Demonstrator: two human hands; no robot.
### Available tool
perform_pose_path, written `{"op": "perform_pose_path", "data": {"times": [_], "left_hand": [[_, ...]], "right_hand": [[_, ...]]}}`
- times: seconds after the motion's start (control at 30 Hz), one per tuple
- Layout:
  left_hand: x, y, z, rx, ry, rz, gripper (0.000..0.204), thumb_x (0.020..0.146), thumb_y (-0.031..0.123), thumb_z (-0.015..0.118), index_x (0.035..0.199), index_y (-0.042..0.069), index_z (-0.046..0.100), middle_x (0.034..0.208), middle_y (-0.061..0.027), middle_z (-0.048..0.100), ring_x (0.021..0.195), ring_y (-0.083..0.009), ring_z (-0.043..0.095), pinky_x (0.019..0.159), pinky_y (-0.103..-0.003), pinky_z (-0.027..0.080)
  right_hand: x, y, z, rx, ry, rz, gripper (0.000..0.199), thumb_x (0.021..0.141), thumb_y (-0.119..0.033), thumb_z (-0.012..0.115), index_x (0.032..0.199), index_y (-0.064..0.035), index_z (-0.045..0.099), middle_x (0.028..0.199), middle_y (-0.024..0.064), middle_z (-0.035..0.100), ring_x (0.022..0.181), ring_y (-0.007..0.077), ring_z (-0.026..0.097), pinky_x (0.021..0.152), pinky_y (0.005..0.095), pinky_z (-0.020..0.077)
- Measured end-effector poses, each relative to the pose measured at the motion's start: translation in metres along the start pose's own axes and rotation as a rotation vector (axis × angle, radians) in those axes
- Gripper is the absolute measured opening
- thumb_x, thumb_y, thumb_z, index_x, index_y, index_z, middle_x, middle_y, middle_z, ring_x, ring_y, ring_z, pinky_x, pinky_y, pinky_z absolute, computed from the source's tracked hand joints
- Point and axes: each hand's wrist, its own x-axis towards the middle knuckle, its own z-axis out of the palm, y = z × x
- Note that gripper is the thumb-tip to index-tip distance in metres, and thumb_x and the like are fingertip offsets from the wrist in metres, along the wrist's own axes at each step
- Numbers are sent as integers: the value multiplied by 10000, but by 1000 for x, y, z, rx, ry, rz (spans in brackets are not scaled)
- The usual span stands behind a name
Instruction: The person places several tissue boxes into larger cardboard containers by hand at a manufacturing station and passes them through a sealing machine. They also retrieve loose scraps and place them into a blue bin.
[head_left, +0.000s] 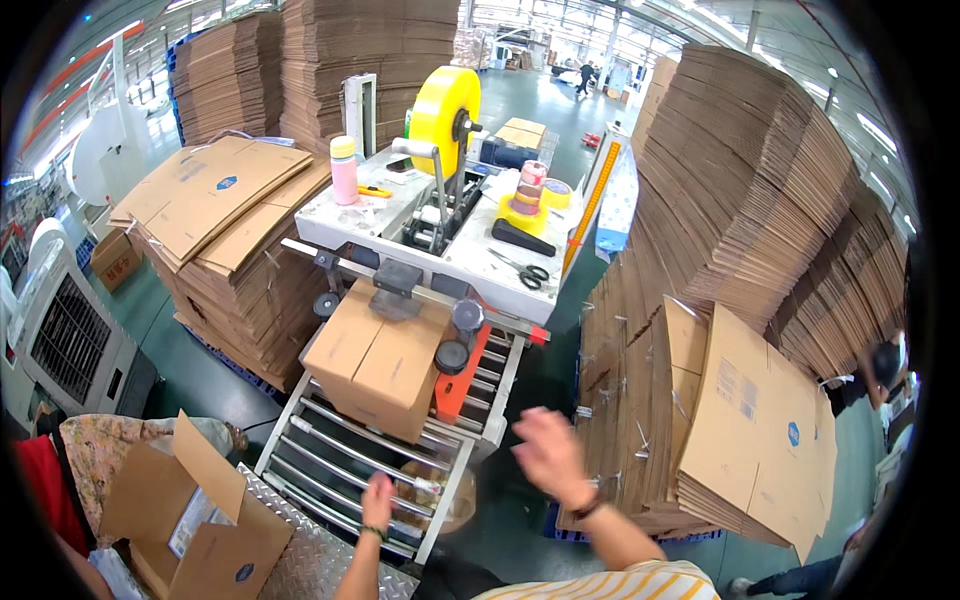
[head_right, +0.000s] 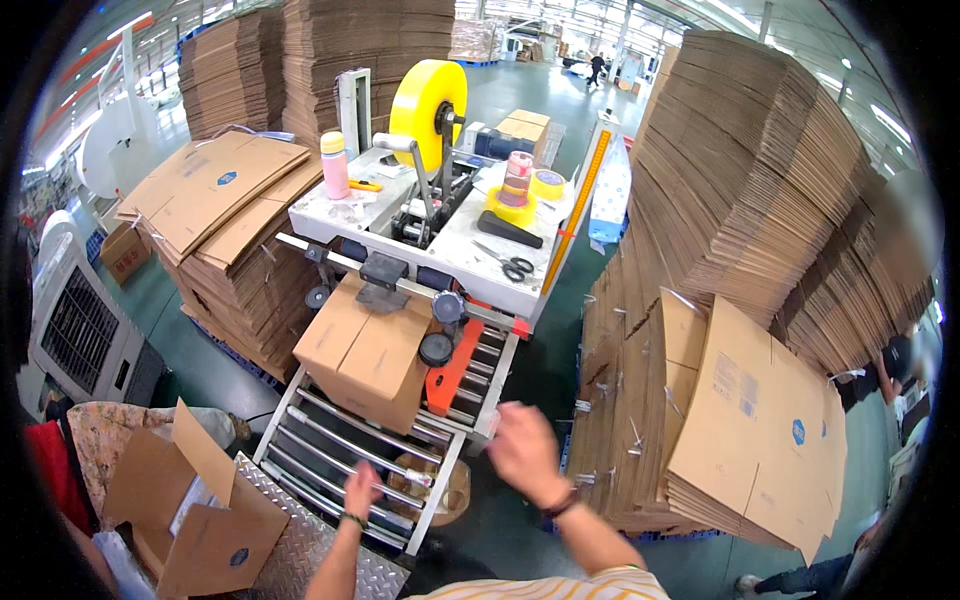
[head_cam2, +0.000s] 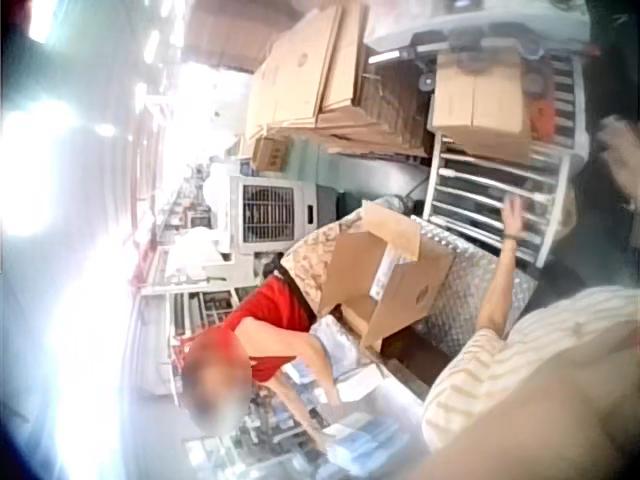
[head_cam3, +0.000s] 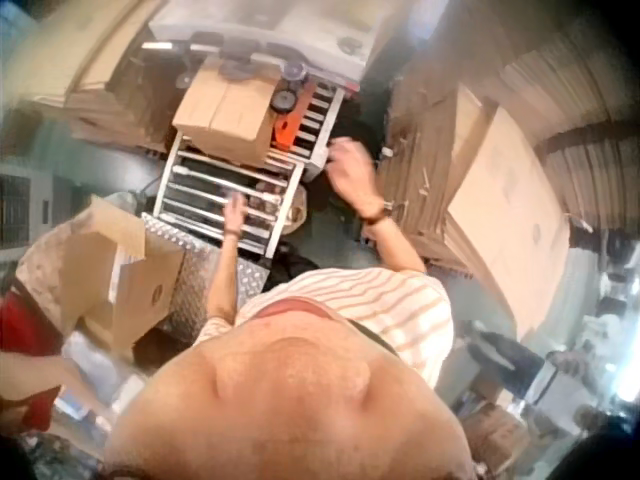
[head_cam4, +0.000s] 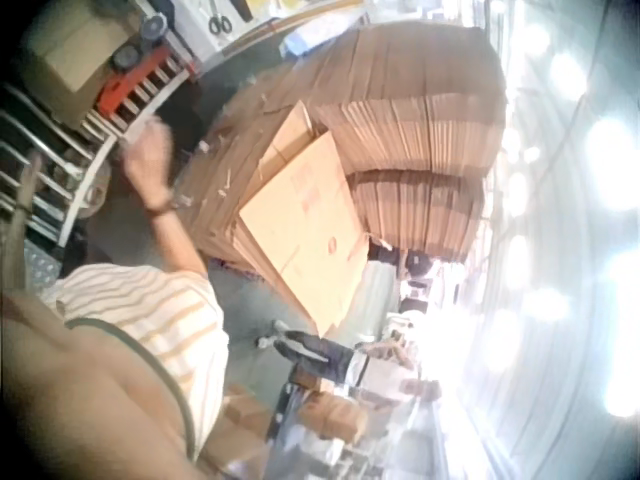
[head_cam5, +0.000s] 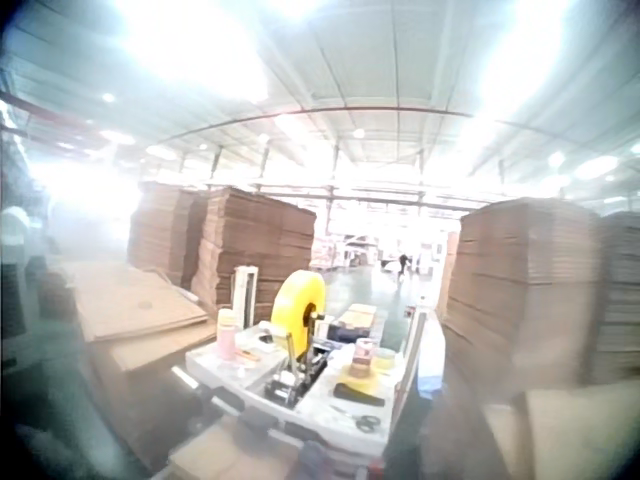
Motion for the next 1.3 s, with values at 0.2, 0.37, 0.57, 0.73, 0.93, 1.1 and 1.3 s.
{"op": "perform_pose_path", "data": {"times": [0.2, 0.37, 0.57, 0.73, 0.93, 1.1, 1.3], "left_hand": [[-161, -227, -105, 1029, -259, -428, 503, 802, 523, 448, 891, 81, 671, 833, -142, 659, 823, -281, 632, 736, -380, 481], [-177, -277, -192, 1187, -609, -218, 474, 781, 434, 509, 1002, 32, 629, 1075, -195, 585, 1020, -341, 547, 875, -400, 427], [-199, -171, -181, 832, -54, -222, 349, 782, 376, 577, 920, 63, 649, 650, -93, 633, 561, -195, 610, 540, -341, 484], [-211, -184, -196, 777, -172, -367, 372, 772, 406, 557, 932, 87, 662, 873, -160, 644, 845, -299, 613, 747, -377, 477], [-200, -167, -180, 1037, -476, -465, 338, 784, 360, 544, 963, 88, 635, 917, -155, 630, 869, -299, 606, 734, -389, 482], [-164, -163, -144, 1299, -691, -306, 312, 777, 320, 549, 986, 97, 613, 937, -145, 621, 895, -294, 599, 726, -406, 485], [-143, -28, -43, 1100, -631, 294, 294, 749, 191, 603, 1024, 89, 575, 1057, -151, 578, 976, -294, 563, 770, -408, 465]], "right_hand": [[-86, 41, -208, -908, -211, 725, 947, 571, -267, 781, 1319, 9, 271, 1229, 243, 440, 1166, 392, 396, 1015, 457, 227], [-204, 118, -214, -830, -419, 928, 994, 544, -302, 781, 1348, -46, 256, 1223, 237, 445, 1155, 380, 414, 987, 451, 296], [-155, 79, -214, -1112, -407, 365, 865, 565, -218, 742, 1323, -166, 329, 1100, 181, 482, 1028, 355, 488, 867, 424, 422], [-162, 108, -216, -789, -523, 581, 639, 673, -157, 628, 1271, -200, 405, 1124, 152, 485, 994, 350, 520, 815, 435, 456], [-159, 110, -195, -784, -405, 513, 459, 697, -164, 548, 1155, -169, 515, 959, 157, 551, 908, 319, 545, 743, 425, 449], [-187, 115, -195, -863, -244, 344, 186, 750, -160, 520, 932, -145, 551, 811, 121, 572, 742, 279, 584, 619, 400, 474], [-193, 8, -222, -873, -11, 106, 256, 741, -173, 545, 996, -149, 554, 844, 96, 566, 769, 224, 585, 605, 337, 486]]}}
